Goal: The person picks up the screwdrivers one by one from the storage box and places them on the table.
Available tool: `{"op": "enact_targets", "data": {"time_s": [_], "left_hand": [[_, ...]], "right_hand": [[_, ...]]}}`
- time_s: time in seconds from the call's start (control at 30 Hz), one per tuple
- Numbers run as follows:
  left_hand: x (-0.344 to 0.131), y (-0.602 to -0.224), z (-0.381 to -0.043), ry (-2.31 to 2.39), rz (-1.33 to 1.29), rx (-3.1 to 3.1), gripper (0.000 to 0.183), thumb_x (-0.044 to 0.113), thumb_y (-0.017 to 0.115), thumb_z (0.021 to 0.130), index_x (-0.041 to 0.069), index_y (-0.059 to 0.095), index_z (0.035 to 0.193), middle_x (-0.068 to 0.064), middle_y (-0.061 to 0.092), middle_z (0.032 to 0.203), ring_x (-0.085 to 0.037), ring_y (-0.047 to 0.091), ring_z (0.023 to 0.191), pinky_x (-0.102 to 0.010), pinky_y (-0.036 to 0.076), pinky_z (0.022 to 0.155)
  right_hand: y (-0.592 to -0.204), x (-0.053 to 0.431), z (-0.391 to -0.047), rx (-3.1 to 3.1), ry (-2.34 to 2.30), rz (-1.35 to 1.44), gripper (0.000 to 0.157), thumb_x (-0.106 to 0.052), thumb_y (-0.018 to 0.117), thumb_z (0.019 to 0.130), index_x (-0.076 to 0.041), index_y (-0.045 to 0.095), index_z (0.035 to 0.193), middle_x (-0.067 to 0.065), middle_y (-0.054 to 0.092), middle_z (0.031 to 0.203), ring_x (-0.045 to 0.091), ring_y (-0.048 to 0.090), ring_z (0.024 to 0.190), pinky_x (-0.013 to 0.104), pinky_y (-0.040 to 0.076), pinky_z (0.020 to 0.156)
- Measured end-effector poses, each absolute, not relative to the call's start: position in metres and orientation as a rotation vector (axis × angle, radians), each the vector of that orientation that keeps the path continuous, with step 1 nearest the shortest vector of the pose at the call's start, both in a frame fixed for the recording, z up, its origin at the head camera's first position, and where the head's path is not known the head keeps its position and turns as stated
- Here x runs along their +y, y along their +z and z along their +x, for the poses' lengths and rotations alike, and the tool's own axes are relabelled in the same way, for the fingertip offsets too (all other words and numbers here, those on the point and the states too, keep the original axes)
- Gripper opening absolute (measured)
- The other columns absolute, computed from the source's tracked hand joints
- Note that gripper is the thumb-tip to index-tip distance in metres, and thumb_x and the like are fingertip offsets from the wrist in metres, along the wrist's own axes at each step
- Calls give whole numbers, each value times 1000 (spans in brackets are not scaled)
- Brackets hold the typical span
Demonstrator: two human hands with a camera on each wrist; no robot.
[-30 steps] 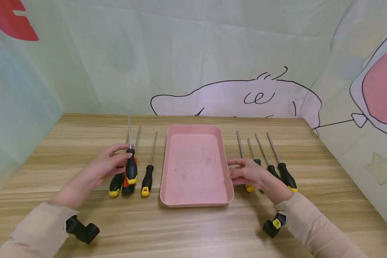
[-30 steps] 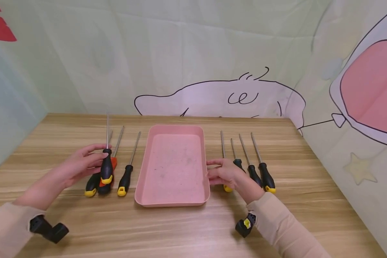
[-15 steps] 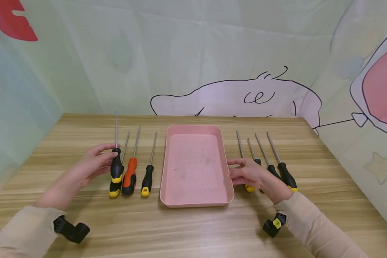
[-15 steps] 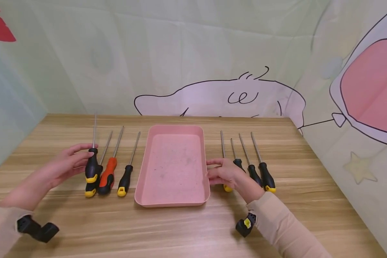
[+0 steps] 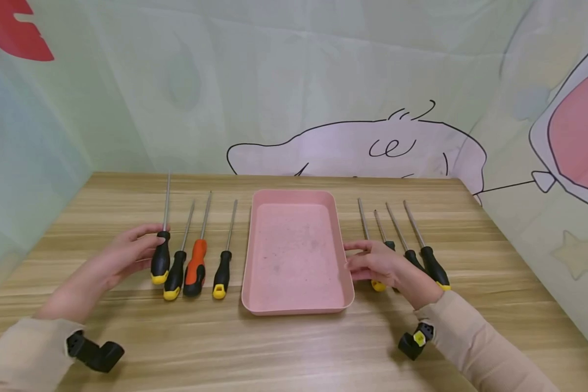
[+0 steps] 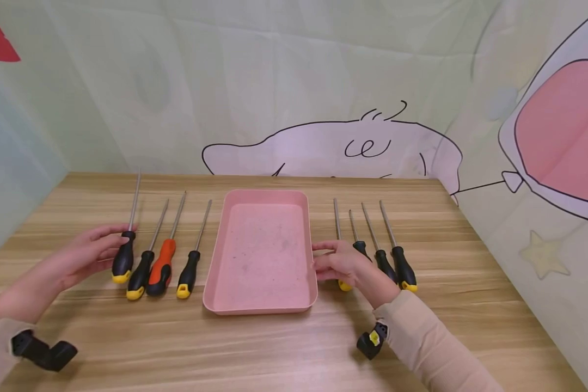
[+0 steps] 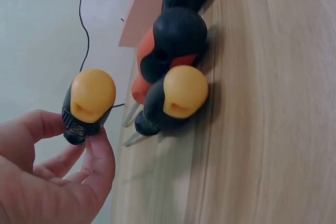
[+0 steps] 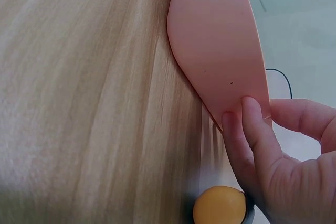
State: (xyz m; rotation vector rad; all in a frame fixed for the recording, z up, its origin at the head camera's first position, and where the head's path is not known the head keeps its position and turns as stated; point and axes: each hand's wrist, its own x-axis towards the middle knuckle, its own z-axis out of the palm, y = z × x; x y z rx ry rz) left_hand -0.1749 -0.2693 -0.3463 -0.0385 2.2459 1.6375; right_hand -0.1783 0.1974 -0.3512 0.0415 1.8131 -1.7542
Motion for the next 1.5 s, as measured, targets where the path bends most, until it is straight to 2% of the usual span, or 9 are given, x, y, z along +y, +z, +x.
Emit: {"op": "enact_targets", "data": {"time_s": [0.1,0.23,0.37,0.5,0.73,1.03,1.27,1.5], "left_hand": [[-273,-348,-176,1625,-46,2250,59,21,42,99,-10,17,142,-2,49,115,-1,57,84,-24,51,74],[-277,-352,-177,1636,-52,2248,59,19,43,99,-13,17,141,9,52,106,0,58,83,-23,51,73],[-282,-358,-177,1637,-51,2256,58,16,44,99,-15,17,140,11,55,106,1,58,82,-23,51,73],[-284,-363,-177,1611,-49,2286,56,12,43,98,-18,18,138,2,56,112,3,58,82,-25,52,72],[-286,-367,-176,1451,-31,2393,51,10,42,97,-19,23,135,-31,49,122,0,56,81,-26,52,73],[-280,-361,-175,1217,-19,2508,47,9,43,96,-23,30,128,-38,50,111,-13,57,80,-28,52,64],[-273,-358,-175,1140,-52,2564,43,11,45,94,-20,37,123,-33,54,102,-15,58,73,-30,51,60],[-274,-358,-174,1122,-36,2580,45,11,45,95,-21,35,125,-38,49,109,-18,57,77,-30,50,62]], "right_hand": [[-351,197,-178,1811,-1753,43,57,11,52,87,12,27,139,14,65,97,18,64,82,36,54,76],[-352,197,-179,1806,-1757,36,57,11,52,87,12,27,139,15,65,98,19,64,82,35,54,75],[-352,198,-179,1803,-1762,39,57,11,52,87,12,26,139,14,65,97,18,64,82,35,54,75],[-352,198,-178,1801,-1763,38,57,11,52,87,12,27,139,14,65,97,18,64,82,35,54,75],[-352,198,-179,1798,-1761,26,57,11,52,87,12,27,138,13,66,97,18,65,82,35,54,75],[-351,197,-178,1797,-1763,17,57,10,53,87,12,27,138,12,66,94,18,65,81,35,54,75],[-351,197,-177,1815,-1758,34,57,10,53,87,12,28,139,13,65,95,18,64,81,36,54,76],[-351,197,-177,1823,-1753,24,56,10,53,87,12,28,138,14,65,97,19,64,82,36,54,76]]}}
